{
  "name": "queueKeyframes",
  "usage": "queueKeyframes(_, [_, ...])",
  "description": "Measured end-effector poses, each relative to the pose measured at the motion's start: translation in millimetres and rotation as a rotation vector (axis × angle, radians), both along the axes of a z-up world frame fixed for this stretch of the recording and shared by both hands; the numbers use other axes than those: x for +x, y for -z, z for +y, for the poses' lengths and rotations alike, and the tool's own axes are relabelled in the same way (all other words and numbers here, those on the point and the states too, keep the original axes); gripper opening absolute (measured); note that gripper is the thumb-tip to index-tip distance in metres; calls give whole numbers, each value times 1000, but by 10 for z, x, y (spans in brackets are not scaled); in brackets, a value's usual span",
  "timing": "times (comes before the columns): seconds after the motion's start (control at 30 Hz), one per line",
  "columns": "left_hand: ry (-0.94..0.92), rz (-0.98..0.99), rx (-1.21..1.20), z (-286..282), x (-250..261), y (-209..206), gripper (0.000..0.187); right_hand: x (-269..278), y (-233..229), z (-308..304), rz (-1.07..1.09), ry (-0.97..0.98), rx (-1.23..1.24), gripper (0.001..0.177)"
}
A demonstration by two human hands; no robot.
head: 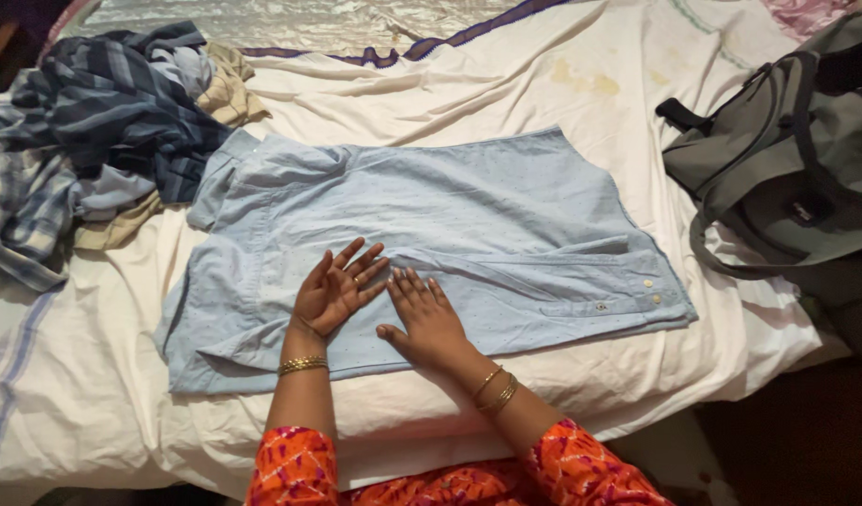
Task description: The person folds a light-blue button-down shirt on a bed, smooths the fabric with their hands, and tucks in the sleeves and sides to form a neat rectangle.
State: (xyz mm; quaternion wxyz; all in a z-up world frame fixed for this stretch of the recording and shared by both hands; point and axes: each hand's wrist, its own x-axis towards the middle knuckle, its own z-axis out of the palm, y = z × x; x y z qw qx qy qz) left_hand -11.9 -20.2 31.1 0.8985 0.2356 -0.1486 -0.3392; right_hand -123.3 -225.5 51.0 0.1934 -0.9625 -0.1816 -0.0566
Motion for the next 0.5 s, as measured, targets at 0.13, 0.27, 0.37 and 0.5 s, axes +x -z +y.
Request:
queueKeyframes(0.13, [-41,14,23,0,14,41,60,-53,27,-196,5,41,-20,80])
queueKeyframes(0.27, [-58,20,5,10,35,99,57,-99,-4,-503,82,72,-39,81])
queueKeyframes(0.37, [-103,26,8,25,50,168,54,-173,55,-802,133,105,-70,81])
queueKeyframes(0.5, [-309,53,-84,61,39,253,46,-282,181,-1323,-51,243,-145,80])
